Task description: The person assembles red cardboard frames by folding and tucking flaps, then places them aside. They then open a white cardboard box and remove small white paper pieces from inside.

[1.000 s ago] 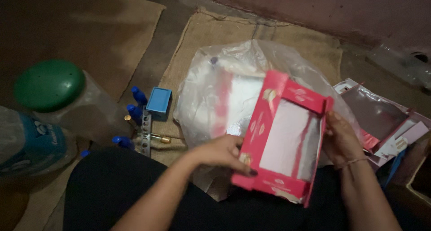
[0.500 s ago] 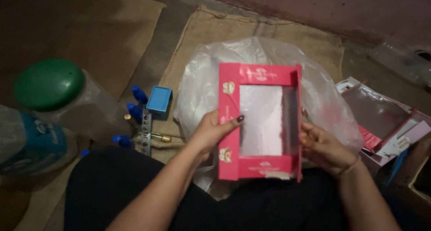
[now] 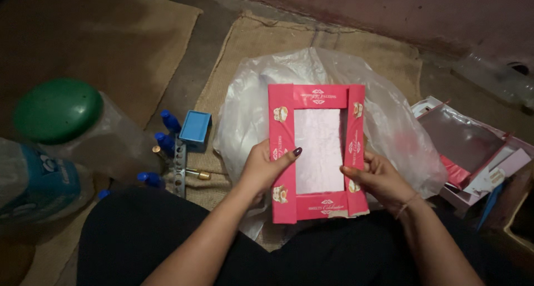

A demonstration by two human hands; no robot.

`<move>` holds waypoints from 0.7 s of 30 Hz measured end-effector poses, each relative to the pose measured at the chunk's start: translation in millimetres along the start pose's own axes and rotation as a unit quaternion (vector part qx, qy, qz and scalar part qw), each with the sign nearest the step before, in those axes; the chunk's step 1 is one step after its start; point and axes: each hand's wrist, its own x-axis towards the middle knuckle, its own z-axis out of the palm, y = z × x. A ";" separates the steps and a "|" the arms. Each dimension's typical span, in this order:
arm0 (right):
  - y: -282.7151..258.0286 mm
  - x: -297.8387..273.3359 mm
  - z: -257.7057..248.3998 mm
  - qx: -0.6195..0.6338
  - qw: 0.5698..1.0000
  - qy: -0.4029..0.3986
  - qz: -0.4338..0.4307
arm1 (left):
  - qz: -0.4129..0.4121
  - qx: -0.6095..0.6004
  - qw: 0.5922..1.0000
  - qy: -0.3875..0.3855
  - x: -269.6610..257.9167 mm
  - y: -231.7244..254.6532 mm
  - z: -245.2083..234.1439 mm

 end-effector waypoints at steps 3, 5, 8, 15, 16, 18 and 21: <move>-0.2 0.3 -9.2 0.031 0.999 0.021 0.015 | -0.054 -0.009 0.998 -0.013 1.3 4.1 -0.7; 1.9 -0.2 -19.5 0.063 0.998 0.011 -0.007 | -0.044 -0.041 0.998 -0.033 4.6 5.7 1.8; 7.2 -2.5 -37.8 0.101 0.992 0.025 -0.075 | -0.074 -0.039 0.995 -0.057 6.2 5.5 -0.1; 1.9 -27.3 -68.5 0.275 0.934 0.090 -0.209 | -0.145 0.097 0.982 -0.078 -0.2 8.1 8.5; 0.2 -29.5 -69.9 0.295 0.925 0.084 -0.225 | -0.167 0.162 0.966 -0.111 -4.1 11.9 10.9; -2.2 -32.7 -74.0 0.327 0.908 0.074 -0.253 | -0.206 0.289 0.918 -0.175 -16.7 21.8 17.1; 1.0 -31.6 -84.9 0.359 0.887 0.073 -0.282 | -0.133 0.355 0.888 -0.258 -44.9 36.3 32.6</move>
